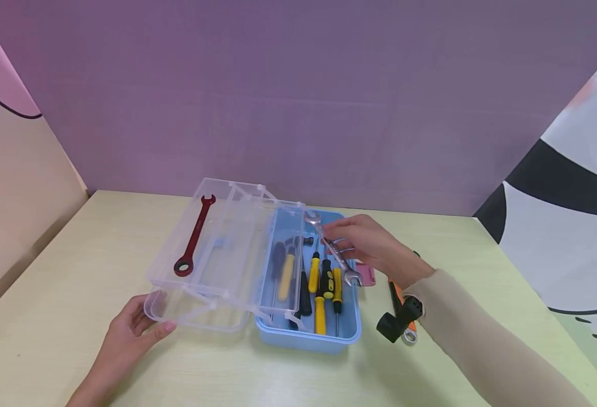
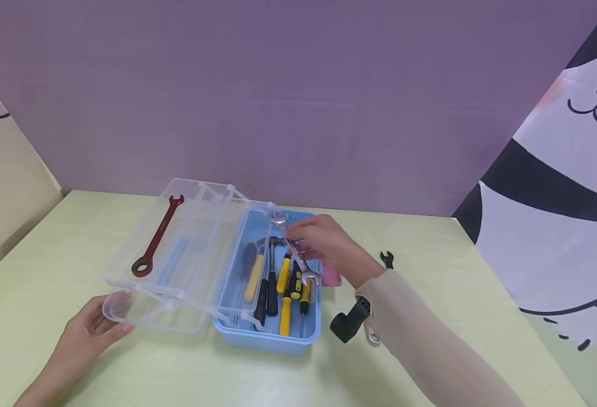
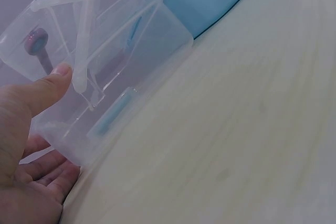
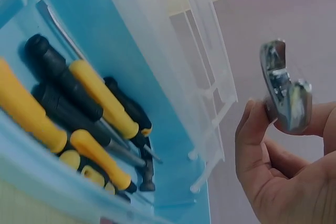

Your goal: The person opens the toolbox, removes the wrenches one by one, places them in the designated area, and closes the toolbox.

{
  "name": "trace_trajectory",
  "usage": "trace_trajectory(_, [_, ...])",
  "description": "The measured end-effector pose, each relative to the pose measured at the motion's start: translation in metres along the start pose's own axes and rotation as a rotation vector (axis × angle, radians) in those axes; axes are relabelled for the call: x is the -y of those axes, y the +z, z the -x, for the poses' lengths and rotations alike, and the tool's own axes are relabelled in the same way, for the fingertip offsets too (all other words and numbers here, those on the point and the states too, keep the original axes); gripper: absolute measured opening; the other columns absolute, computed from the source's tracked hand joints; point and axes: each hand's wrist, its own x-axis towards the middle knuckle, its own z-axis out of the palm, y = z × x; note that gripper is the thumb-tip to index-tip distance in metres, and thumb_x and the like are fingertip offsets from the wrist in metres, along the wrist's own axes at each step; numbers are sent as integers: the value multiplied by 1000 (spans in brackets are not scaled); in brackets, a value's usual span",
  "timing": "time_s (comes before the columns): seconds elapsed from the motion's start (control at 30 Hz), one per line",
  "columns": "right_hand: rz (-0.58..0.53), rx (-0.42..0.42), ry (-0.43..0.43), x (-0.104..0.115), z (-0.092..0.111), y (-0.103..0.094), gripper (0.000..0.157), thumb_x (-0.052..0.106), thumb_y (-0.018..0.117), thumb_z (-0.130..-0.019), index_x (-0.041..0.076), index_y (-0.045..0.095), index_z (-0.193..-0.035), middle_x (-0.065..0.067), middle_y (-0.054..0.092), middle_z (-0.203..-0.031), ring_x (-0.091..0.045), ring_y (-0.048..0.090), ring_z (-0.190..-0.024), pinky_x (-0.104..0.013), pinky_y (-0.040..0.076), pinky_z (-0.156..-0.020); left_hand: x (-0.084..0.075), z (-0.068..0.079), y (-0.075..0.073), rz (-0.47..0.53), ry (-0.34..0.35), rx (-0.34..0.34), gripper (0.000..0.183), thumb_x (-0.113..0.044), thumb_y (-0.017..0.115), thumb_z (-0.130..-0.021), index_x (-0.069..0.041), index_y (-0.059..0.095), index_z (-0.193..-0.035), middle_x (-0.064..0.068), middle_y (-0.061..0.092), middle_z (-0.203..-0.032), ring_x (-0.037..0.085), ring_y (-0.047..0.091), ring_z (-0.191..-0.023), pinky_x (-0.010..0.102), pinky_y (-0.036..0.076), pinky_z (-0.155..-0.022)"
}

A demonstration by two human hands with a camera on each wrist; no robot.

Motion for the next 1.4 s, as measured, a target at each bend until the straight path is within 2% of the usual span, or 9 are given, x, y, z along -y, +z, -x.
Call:
trace_trajectory(0.23, [19, -10, 41, -11, 6, -12, 42, 19, 53, -98, -4, 49, -134, -10, 63, -107, -17, 62, -89, -25, 55, -81, -1, -1, 0, -9, -16, 18, 55, -11, 67, -89, 4, 38, -132, 29, 47, -135, -19, 49, -100, 6, 48, -81])
trace_trajectory(0.6, [69, 1, -8, -25, 15, -33, 46, 17, 53, -98, -8, 45, -135, -8, 65, -104, -18, 62, -93, -35, 54, -87, -4, -6, 0, 3, 17, 14, 54, -9, 68, -88, 7, 39, -131, 31, 47, -134, -19, 49, -100, 5, 47, -81])
trace_trajectory(0.83, [68, 5, -13, -34, 22, -45, 47, 17, 53, -97, -10, 45, -135, -5, 64, -104, -20, 59, -97, -29, 52, -81, -5, -5, -2, -12, 14, 17, 54, -10, 68, -88, 6, 38, -131, 32, 47, -134, -19, 49, -99, 6, 48, -79])
trace_trajectory(1.07, [29, 29, 1, -43, 27, -55, 49, 16, 53, -97, -11, 42, -136, 5, 64, -93, -14, 57, -91, -27, 51, -76, -3, -3, -3, -20, -19, 20, 56, -11, 67, -89, 6, 37, -133, 31, 45, -136, -21, 47, -99, 5, 47, -81])
trace_trajectory(1.4, [-34, 7, 45, -59, 36, -77, 54, 17, 53, -98, -12, 36, -139, 5, 63, -95, -10, 60, -85, -26, 54, -79, -1, 0, -2, -39, -22, 21, 56, -12, 67, -89, 4, 37, -133, 31, 46, -135, -20, 47, -99, 7, 48, -80])
